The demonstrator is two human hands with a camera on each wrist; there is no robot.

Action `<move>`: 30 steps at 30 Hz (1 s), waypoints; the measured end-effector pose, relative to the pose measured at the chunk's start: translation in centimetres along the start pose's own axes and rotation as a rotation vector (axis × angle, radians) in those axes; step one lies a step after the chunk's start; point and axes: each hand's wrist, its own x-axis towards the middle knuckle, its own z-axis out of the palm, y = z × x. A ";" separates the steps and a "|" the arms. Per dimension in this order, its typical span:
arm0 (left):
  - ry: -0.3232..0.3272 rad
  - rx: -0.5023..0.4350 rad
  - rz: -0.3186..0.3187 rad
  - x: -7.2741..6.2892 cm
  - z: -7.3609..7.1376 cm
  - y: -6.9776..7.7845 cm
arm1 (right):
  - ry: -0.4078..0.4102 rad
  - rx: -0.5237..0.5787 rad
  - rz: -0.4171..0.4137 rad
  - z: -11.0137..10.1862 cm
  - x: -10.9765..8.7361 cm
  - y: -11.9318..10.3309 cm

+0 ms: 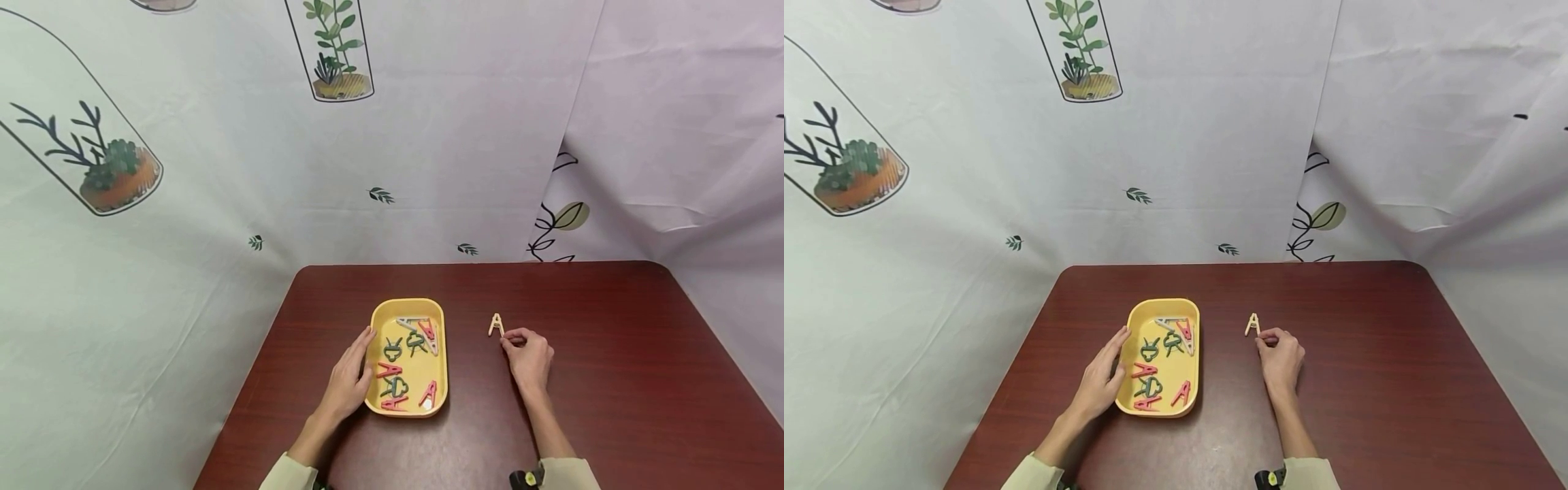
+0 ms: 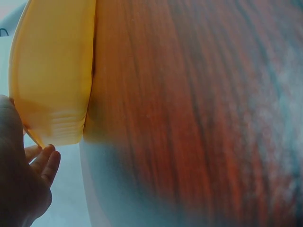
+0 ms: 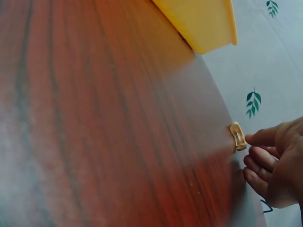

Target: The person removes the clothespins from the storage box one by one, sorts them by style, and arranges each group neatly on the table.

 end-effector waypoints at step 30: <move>0.011 0.019 0.017 0.0 0.0 0.1 | -0.230 0.338 0.119 -2.2 3.5 -1.1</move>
